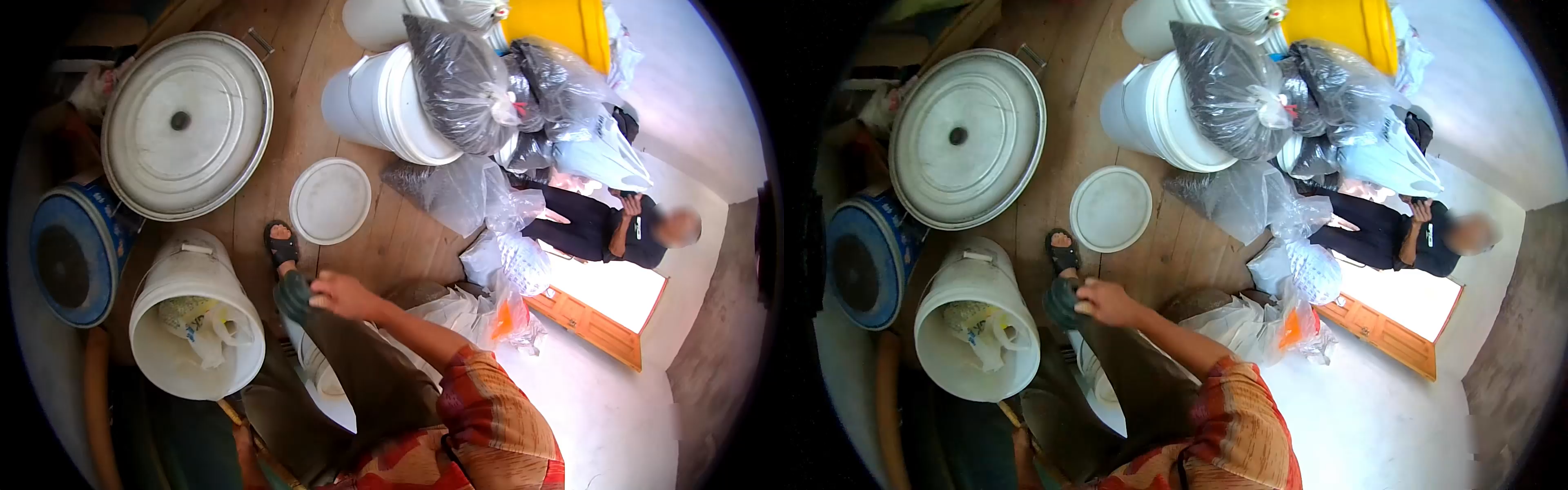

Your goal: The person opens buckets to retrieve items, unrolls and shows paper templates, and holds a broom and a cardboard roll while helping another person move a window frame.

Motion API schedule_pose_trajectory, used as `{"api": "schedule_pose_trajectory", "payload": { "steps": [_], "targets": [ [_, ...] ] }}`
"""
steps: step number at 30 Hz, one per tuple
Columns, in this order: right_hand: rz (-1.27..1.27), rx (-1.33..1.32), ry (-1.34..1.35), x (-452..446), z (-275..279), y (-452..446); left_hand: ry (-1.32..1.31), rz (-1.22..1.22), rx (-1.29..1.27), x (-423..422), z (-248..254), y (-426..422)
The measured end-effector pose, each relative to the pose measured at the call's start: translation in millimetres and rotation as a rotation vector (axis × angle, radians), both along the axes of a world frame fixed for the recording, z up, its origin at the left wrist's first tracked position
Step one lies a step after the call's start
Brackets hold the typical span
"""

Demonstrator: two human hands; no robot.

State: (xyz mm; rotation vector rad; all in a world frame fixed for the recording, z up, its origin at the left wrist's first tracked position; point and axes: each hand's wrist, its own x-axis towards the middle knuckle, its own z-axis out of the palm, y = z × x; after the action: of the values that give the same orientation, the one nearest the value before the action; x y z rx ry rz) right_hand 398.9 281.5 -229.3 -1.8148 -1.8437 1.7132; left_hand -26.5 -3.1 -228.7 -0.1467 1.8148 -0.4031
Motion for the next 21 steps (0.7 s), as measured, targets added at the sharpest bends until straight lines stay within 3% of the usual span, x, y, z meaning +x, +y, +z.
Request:
{"api": "schedule_pose_trajectory", "payload": {
  "steps": [1, 5, 8, 11, 13, 14, 16, 21],
  "targets": [
    [0.032, -0.041, 0.040, -16.1, 28.4, -1.3, -0.003, 0.035, -0.060, 15.9, 25.3, 45.7],
    [0.137, -0.035, 0.162, -84.0, 91.0, -18.0, -0.100, 0.212, 0.003, -30.8, 0.2, -19.4],
    [0.186, -0.138, 0.166, -135.7, 107.6, -21.8, -0.237, 0.703, 0.145, -35.1, 12.2, -24.0],
    [0.213, 0.003, 0.164, -182.7, 81.8, -42.2, -0.324, 0.864, 0.085, -46.3, 24.4, -26.8],
    [0.330, 0.042, 0.043, -220.3, 64.3, -56.9, -0.185, 0.888, 0.088, -38.9, 53.8, -3.7],
    [0.319, 0.025, -0.007, -234.0, 53.6, -62.1, -0.240, 0.955, 0.097, -37.3, 41.2, -23.8],
    [0.407, 0.026, -0.122, -258.4, 23.4, -59.0, -0.247, 0.745, 0.157, -35.3, 27.4, -27.6],
    [0.504, 0.176, -0.249, -306.9, -72.7, -56.8, -0.217, 0.768, 0.187, -44.2, 16.1, -28.7]
  ]
}}
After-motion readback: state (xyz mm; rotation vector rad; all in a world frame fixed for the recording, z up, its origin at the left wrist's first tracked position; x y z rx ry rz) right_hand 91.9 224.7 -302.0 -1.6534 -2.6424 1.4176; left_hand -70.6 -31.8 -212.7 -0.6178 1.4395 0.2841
